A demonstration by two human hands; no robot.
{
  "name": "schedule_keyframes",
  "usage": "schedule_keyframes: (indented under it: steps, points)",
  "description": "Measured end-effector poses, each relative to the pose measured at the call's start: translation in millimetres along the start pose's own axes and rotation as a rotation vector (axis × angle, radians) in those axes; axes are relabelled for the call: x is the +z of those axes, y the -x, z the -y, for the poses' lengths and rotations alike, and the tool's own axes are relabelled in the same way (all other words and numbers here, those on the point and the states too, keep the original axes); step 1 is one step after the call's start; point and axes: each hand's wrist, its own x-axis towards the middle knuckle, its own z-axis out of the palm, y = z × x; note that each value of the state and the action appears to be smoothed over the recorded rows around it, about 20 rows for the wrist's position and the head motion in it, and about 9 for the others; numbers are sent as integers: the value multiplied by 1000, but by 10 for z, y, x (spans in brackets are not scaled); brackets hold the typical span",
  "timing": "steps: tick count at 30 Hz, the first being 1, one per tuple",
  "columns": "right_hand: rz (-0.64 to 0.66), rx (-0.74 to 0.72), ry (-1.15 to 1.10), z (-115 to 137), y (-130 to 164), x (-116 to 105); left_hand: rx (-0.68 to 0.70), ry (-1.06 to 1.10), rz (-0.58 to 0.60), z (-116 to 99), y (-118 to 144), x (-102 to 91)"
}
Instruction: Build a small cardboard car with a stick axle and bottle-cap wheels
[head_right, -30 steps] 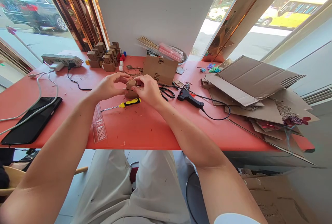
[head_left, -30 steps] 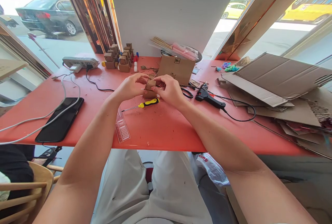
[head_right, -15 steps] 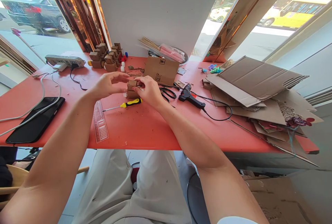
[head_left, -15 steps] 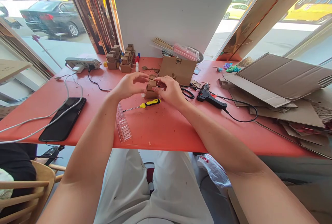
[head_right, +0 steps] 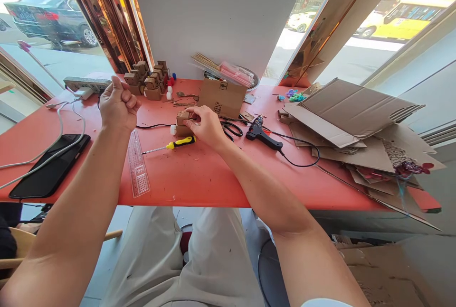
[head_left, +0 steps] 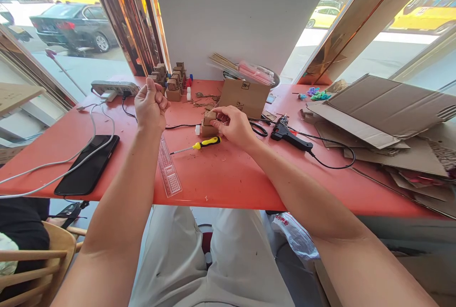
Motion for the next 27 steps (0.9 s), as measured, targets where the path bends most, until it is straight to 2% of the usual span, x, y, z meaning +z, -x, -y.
schedule_keyframes:
  steps: [3, 8, 11, 14, 16, 22, 27]
  points:
    - [5, 23, 0, 17, 3, -11, 0, -107, 50, 96, -37, 9]
    - [8, 15, -17, 40, 5, -27, 281, -310, 165, 219, 23, 100]
    - [16, 40, 5, 68, 4, -30, 361, -453, 311, 226, 113, 148]
    - [25, 37, 23, 90, 6, -32, 384, -534, 501, 226, 189, 179]
    - [22, 11, 25, 90, 8, -32, 400, -575, 572, 237, 224, 198]
    - [24, -13, 48, 75, 9, -16, 469, -589, 600, 278, 266, 238]
    - [43, -9, 88, 111, 16, -79, 443, -560, 575, 293, 271, 255]
